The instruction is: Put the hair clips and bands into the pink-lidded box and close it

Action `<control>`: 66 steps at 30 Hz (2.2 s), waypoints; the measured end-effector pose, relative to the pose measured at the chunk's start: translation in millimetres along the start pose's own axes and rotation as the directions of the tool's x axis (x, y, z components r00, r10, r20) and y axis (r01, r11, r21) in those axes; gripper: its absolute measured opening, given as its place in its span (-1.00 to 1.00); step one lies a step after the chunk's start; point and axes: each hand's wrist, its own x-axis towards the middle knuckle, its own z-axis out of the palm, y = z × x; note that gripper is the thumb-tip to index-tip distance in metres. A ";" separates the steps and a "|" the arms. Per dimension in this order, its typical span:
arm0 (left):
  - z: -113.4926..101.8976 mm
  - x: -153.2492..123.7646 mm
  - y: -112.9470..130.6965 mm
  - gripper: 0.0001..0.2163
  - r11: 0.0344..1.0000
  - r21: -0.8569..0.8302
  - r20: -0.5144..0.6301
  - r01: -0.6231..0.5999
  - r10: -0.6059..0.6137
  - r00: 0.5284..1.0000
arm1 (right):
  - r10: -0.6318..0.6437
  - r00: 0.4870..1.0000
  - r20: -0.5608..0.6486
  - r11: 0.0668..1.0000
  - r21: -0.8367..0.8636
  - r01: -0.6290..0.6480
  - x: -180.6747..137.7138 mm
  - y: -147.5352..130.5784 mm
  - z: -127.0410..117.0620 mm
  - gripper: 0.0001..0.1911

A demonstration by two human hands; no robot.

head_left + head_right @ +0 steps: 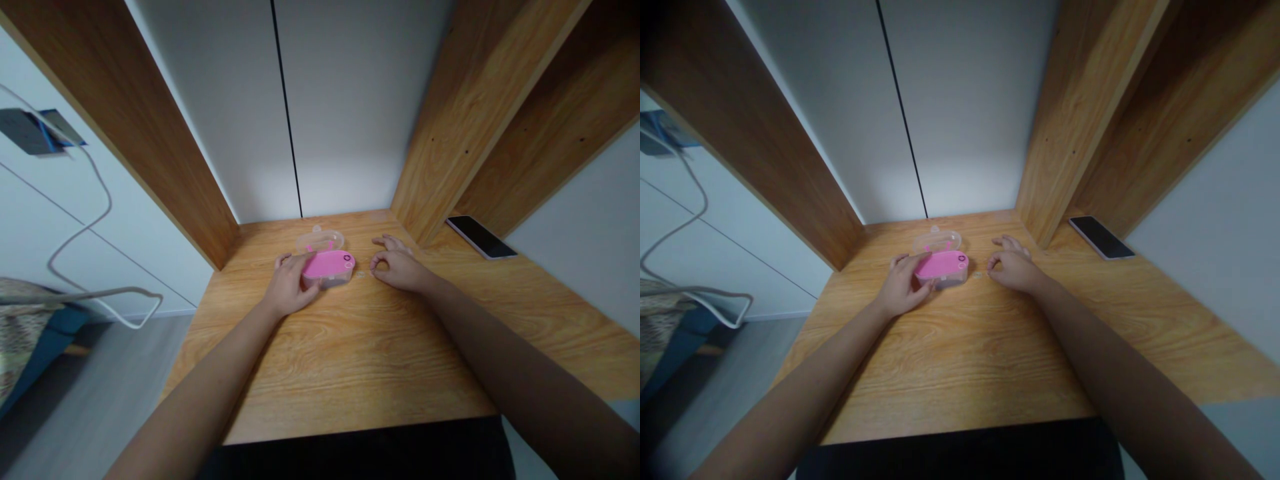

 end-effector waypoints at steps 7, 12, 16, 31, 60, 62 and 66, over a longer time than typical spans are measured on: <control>0.6 -0.2 -0.3 -0.45 1.000 -0.002 -0.002 -0.014 0.014 1.000 | 0.002 1.000 -0.025 1.000 -0.011 -0.002 1.3 -3.6 3.8 -0.84; -0.2 0.4 0.1 -0.45 0.999 -0.019 -0.015 -0.028 0.028 0.999 | -0.033 0.959 -0.282 0.994 0.092 0.061 4.0 -8.3 7.0 -0.82; -2.2 2.2 2.8 -0.45 0.998 -0.037 -0.012 -0.042 0.042 0.999 | 0.008 0.877 -0.480 0.972 0.211 0.106 -0.2 -30.3 5.5 -0.84; -3.2 2.9 7.6 -0.42 0.993 -0.061 -0.009 -0.103 0.103 0.995 | 0.023 0.872 -0.489 0.937 0.314 0.152 -14.0 -79.3 11.6 -0.97; -5.5 4.0 9.2 -0.41 0.993 -0.058 0.015 -0.100 0.102 0.995 | -0.233 0.923 -0.305 0.914 0.255 0.315 -17.7 -69.9 7.4 -0.70; -5.0 3.8 9.0 -0.41 0.993 -0.060 0.017 -0.098 0.099 0.995 | -0.235 0.920 -0.314 0.914 0.251 0.319 -17.2 -69.0 8.3 -0.70; -4.4 3.3 8.2 -0.41 0.994 -0.054 0.015 -0.097 0.098 0.995 | -0.237 0.914 -0.331 0.918 0.232 0.322 -17.1 -67.9 8.4 -0.71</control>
